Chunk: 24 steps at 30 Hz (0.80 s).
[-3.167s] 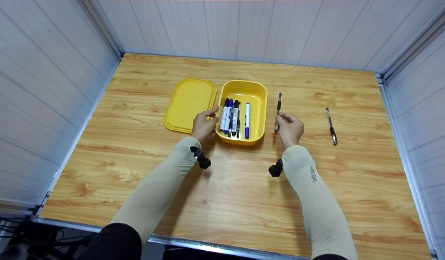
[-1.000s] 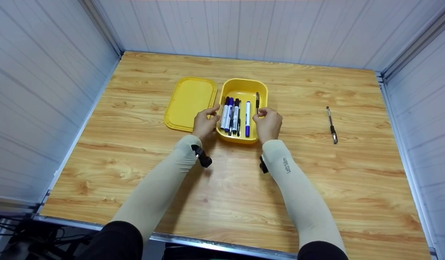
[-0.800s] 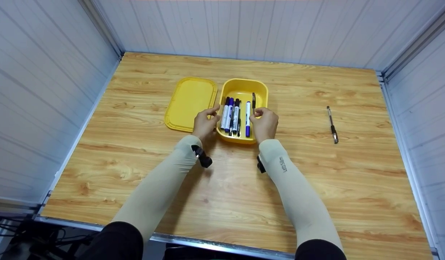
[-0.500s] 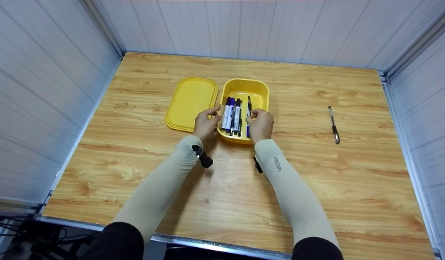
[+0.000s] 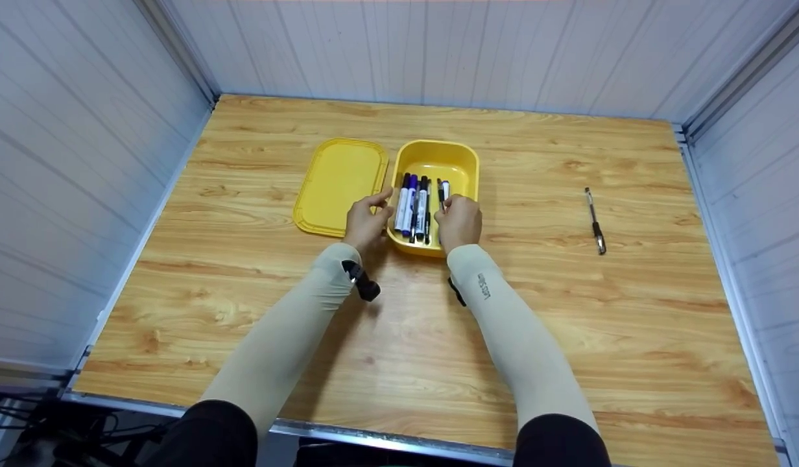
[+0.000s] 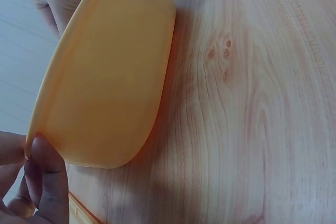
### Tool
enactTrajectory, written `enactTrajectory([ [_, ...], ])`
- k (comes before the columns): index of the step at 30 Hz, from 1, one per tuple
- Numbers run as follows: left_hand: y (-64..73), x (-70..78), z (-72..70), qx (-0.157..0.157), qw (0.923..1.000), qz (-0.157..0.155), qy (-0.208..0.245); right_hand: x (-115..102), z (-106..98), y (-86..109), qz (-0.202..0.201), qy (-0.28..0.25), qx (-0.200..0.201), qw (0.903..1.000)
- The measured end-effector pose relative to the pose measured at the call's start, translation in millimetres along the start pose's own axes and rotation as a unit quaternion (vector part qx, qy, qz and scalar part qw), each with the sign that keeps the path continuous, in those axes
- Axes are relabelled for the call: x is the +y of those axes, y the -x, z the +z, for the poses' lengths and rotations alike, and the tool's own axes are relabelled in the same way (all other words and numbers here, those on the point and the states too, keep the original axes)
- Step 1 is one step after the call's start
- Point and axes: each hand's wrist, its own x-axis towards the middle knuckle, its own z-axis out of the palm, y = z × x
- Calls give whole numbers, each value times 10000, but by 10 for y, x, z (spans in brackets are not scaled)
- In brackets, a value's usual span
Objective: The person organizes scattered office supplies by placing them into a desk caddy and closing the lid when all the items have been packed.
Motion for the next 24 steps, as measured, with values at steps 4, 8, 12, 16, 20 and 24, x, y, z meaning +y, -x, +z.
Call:
enactTrajectory([
  [4, 0, -10, 8, -3, 10000, -38, 20, 6, 19, 2, 5, 161, -128, 9998],
  [8, 3, -11, 6, 3, 10000, -76, 29, 0, 36, 6, -32, 324, -262, 9991],
  [12, 3, -8, 7, 26, 10000, 39, -27, 1, 55, 4, -180, 660, -318, 9972],
  [16, 4, -1, 7, 30, 9999, 132, -51, 0, 76, 4, -207, 864, -429, 9951],
  [20, 5, 3, 1, -6, 9999, 105, -5, -14, 90, 6, -78, 817, -586, 9949],
  [24, -2, -7, 0, -21, 10000, 87, -6, -29, 105, 0, -27, 762, -662, 9949],
])
